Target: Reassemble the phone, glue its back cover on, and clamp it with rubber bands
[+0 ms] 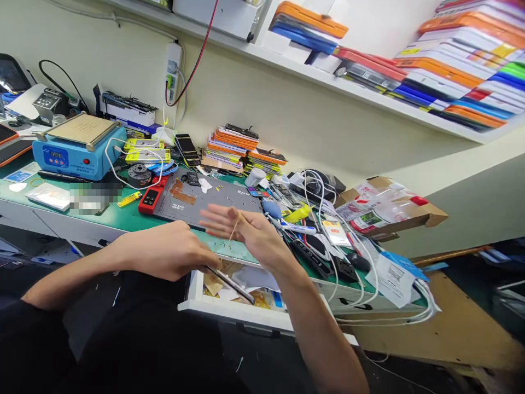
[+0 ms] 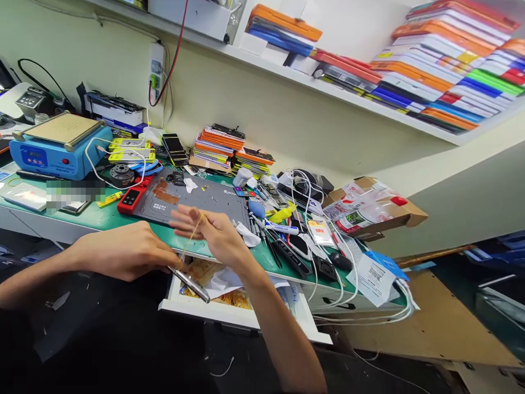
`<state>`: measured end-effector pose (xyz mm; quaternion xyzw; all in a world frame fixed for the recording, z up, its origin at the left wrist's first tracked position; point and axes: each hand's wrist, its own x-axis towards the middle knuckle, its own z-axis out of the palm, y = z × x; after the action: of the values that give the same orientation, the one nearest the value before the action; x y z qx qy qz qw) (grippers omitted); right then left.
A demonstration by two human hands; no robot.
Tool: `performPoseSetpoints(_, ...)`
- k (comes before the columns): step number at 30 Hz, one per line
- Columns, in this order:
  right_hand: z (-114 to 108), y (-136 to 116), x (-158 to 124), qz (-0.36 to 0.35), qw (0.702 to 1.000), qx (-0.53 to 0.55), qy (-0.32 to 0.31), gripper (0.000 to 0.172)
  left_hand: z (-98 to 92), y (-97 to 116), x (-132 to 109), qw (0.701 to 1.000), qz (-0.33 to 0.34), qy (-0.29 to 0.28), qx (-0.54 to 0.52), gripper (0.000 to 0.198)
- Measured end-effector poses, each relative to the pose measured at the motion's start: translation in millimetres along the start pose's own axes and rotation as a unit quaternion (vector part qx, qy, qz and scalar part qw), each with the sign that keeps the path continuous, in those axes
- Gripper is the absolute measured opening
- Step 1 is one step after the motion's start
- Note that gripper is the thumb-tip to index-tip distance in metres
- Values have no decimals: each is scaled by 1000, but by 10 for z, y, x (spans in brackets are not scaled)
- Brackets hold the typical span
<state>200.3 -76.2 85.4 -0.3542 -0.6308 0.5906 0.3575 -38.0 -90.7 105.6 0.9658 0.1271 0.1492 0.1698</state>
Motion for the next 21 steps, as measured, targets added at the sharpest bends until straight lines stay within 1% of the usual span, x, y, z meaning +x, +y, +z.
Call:
performPoseSetpoints(1,6,61,63,-16,1000,6,7,75,-23,-31,-23,999,1,13,-41,42)
performPoseSetpoints(2,15,126,119,-27,1000,-8,0,74,-47,-66,-45,996,3,22,-91,40)
performPoseSetpoints(4,30,241,203,-23,996,-64,-58,68,-91,-147,-90,981,-4,39,-188,31)
performPoseSetpoints(5,33,282,229,-10,991,-92,-95,63,-106,-191,-116,972,-19,61,-226,26)
performPoseSetpoints(6,33,309,245,3,985,-114,-128,57,-111,-237,-144,959,-41,99,-261,21)
performPoseSetpoints(7,27,322,254,12,981,-127,-150,52,-105,-286,-173,941,-69,151,-296,15)
performPoseSetpoints(8,18,324,256,19,977,-133,-164,48,-86,-337,-200,913,-99,212,-333,11)
performPoseSetpoints(9,4,316,254,28,974,-140,-175,45,-54,-388,-224,876,-126,275,-375,10)
performPoseSetpoints(11,-32,283,243,51,966,-157,-198,40,39,-486,-254,784,-167,368,-471,19)
performPoseSetpoints(12,-52,265,235,63,962,-158,-215,38,95,-531,-261,740,-182,397,-511,25)
performPoseSetpoints(13,-69,248,225,71,957,-150,-238,36,153,-571,-264,704,-194,416,-541,29)
performPoseSetpoints(14,-83,233,213,74,953,-130,-265,35,212,-606,-264,677,-204,428,-563,33)
performPoseSetpoints(15,-90,223,198,70,949,-100,-290,36,270,-635,-265,659,-213,435,-576,36)
performPoseSetpoints(17,-76,219,165,38,947,-37,-318,36,383,-676,-272,639,-224,443,-588,40)
performPoseSetpoints(19,-20,247,128,-31,950,12,-311,36,487,-693,-288,618,-234,447,-602,42)
performPoseSetpoints(21,76,329,91,-115,951,39,-285,40,579,-685,-303,599,-239,452,-616,43)
